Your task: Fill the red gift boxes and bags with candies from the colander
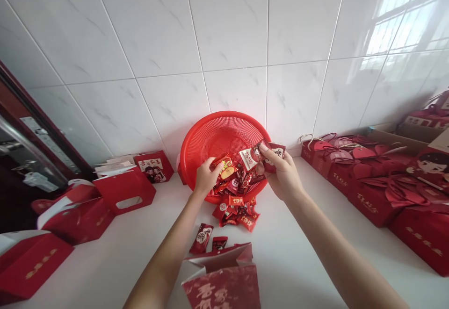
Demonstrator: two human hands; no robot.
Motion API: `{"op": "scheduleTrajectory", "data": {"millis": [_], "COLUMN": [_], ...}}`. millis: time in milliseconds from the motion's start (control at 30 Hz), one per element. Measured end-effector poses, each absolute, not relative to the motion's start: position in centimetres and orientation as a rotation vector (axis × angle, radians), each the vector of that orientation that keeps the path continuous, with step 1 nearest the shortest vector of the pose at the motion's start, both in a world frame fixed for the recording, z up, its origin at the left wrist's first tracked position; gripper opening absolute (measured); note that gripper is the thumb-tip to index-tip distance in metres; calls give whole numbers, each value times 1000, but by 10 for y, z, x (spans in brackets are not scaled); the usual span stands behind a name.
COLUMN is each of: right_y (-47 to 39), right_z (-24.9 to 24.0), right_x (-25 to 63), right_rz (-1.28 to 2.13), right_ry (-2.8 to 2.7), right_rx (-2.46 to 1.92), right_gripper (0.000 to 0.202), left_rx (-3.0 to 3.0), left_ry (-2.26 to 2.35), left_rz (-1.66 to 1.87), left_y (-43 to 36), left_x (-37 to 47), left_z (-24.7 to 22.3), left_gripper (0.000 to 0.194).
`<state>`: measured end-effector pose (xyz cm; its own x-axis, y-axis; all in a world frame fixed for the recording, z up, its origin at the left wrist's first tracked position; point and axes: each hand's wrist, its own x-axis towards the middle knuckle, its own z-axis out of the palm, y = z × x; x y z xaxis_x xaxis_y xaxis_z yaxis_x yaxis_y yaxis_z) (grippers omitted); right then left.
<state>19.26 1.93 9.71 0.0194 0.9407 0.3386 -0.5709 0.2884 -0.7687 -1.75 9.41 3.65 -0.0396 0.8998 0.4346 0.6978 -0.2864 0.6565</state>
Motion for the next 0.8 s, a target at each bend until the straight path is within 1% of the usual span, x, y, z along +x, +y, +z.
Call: {"op": "scheduleTrajectory", "data": {"millis": [167,233,300,400,467,500,567,633,800], "right_y": [15,12,10,6,3,2,-1,-4,-9], "right_z": [98,100,101,102,102,102,102,102,101], "right_x": [190,189,187,184,182,181,178,176,172], "right_rz": [1258,1271,1284,1280,1271,1265,1259,1253,1248], "right_ry": [-961,-951,-936,-932,-941,-937,-922,-919,-933], "right_rx": [-473,-484,-490,-481,-474,-471,-468,-463,-458], "right_gripper": [39,40,41,40,40,40,37,35,34], "left_rx": [2076,2077,2044,1881,1757,1718,1683,1668,1694], "left_ry": [1816,1863,1830,1477,1138,1016,890,868,895], "left_rz": [1091,1117,1232,1449,1527,1554,1588,1604,1595], "left_y": [90,89,85,68,49,39,19,3,-11], "left_x": [-18,-17,-15,-9,-2,2,11,20,31], "left_z": [33,35,41,62,79,87,100,108,110], "left_gripper": [27,30,36,38,46,48,44,39,29]}}
